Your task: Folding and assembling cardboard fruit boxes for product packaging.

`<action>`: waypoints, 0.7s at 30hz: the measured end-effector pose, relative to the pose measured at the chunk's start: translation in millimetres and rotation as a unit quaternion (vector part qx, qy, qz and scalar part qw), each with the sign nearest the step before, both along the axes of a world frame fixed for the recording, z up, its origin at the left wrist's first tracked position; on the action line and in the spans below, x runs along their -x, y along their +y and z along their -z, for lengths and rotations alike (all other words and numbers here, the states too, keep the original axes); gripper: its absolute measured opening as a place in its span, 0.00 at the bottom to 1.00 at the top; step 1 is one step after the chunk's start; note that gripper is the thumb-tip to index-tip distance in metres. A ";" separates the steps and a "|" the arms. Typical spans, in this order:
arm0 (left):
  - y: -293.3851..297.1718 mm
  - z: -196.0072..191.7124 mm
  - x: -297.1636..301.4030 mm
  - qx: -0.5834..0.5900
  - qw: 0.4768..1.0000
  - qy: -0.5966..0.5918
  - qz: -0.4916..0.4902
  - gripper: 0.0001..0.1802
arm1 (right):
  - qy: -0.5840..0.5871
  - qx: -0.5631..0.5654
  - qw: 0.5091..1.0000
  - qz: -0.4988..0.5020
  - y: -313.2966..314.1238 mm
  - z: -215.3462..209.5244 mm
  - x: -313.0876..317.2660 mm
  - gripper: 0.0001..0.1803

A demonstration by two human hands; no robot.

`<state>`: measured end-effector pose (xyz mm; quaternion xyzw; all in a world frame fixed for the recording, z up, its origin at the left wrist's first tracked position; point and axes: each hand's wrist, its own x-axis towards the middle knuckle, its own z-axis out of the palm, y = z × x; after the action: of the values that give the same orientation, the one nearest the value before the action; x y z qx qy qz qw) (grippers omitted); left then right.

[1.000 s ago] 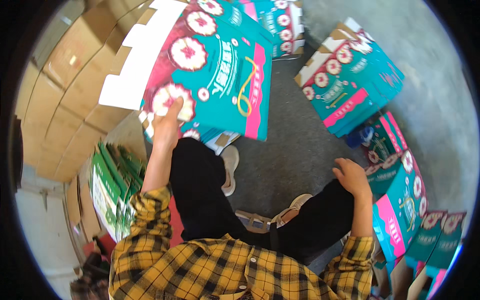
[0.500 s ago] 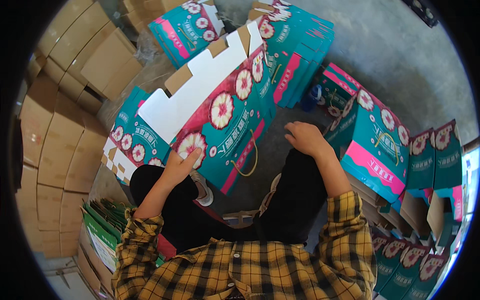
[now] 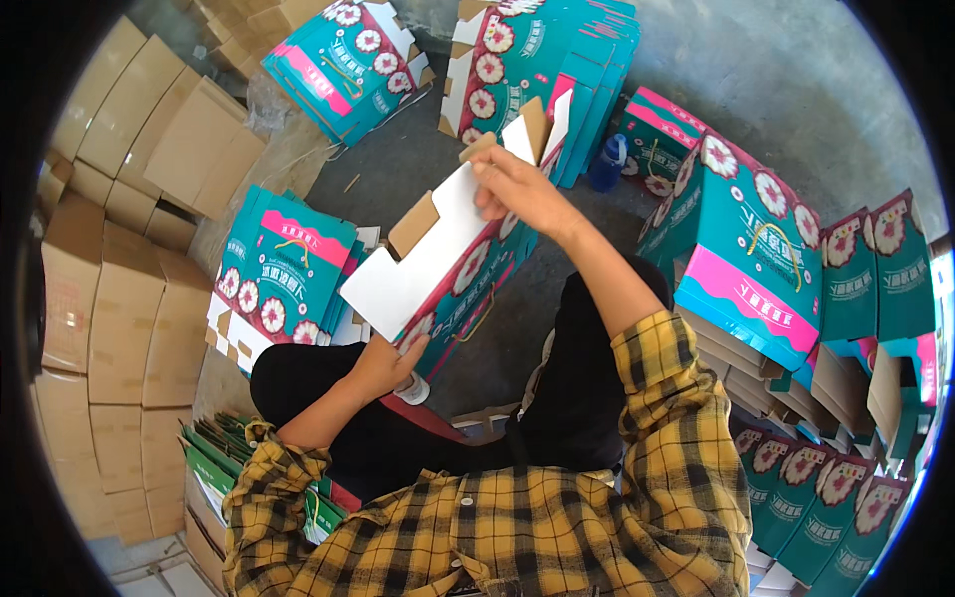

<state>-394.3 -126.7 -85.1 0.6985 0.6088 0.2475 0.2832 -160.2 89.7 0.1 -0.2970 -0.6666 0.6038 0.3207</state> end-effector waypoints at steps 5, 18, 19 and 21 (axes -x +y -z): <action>-3.8 -1.0 4.5 0.062 0.998 -0.017 0.011 0.21 | -0.092 0.093 0.989 -0.066 1.2 4.7 4.6 0.38; 19.8 -63.9 22.0 0.259 0.945 -0.128 0.153 0.51 | -0.084 -0.102 0.991 0.018 -35.9 13.3 13.5 0.33; 20.4 -62.8 25.8 0.232 0.944 -0.207 0.112 0.50 | -0.082 -0.103 0.991 0.014 -37.4 12.2 14.5 0.33; 25.7 -60.5 28.1 0.192 0.945 -0.255 0.075 0.48 | -0.155 -0.198 0.968 -0.005 -40.7 10.7 17.2 0.31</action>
<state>-422.4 -101.0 -24.6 0.5884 0.4976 0.2741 0.5754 -177.3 48.9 -10.6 -0.3142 -0.8156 0.4084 0.2632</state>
